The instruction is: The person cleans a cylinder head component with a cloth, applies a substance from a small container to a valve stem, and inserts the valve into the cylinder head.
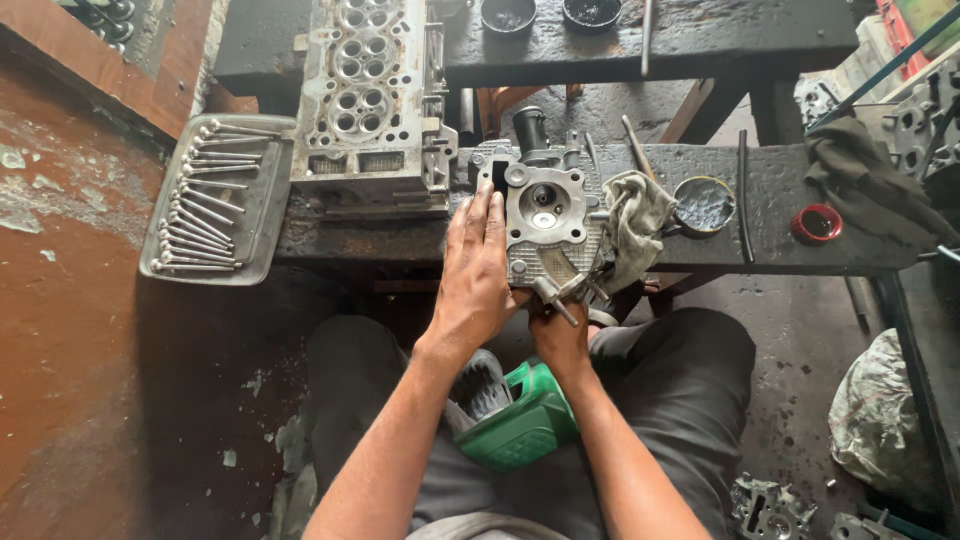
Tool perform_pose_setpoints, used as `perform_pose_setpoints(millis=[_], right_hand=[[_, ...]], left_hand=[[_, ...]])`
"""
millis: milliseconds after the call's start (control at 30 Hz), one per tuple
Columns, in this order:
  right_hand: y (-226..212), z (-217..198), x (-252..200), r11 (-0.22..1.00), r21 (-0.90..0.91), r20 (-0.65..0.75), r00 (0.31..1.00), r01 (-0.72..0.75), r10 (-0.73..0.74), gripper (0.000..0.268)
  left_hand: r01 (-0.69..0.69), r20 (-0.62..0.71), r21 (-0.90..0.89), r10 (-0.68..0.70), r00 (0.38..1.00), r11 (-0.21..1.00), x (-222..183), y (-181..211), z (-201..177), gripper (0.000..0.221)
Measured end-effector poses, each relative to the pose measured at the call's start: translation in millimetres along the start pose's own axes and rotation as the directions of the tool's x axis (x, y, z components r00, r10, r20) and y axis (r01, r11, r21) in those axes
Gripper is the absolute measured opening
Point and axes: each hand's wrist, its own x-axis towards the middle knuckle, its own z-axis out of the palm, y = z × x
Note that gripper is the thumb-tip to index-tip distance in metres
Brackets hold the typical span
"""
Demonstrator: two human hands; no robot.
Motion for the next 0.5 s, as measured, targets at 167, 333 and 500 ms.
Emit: perform_pose_setpoints(millis=[167, 333, 500], right_hand=[[-9, -6, 1, 0.991, 0.112, 0.002, 0.997, 0.075, -0.075, 0.022], [2, -8, -4, 0.985, 0.172, 0.151, 0.989, -0.028, 0.001, 0.025], [16, -6, -3, 0.998, -0.035, 0.078, 0.996, 0.048, -0.046, 0.020]], left_hand=[[-0.010, 0.003, -0.009, 0.010, 1.000, 1.000, 0, 1, 0, 0.114], [0.014, 0.010, 0.003, -0.014, 1.000, 1.000, 0, 0, 2, 0.112], [-0.033, -0.026, 0.017, 0.033, 0.999, 0.999, 0, -3, 4, 0.109]])
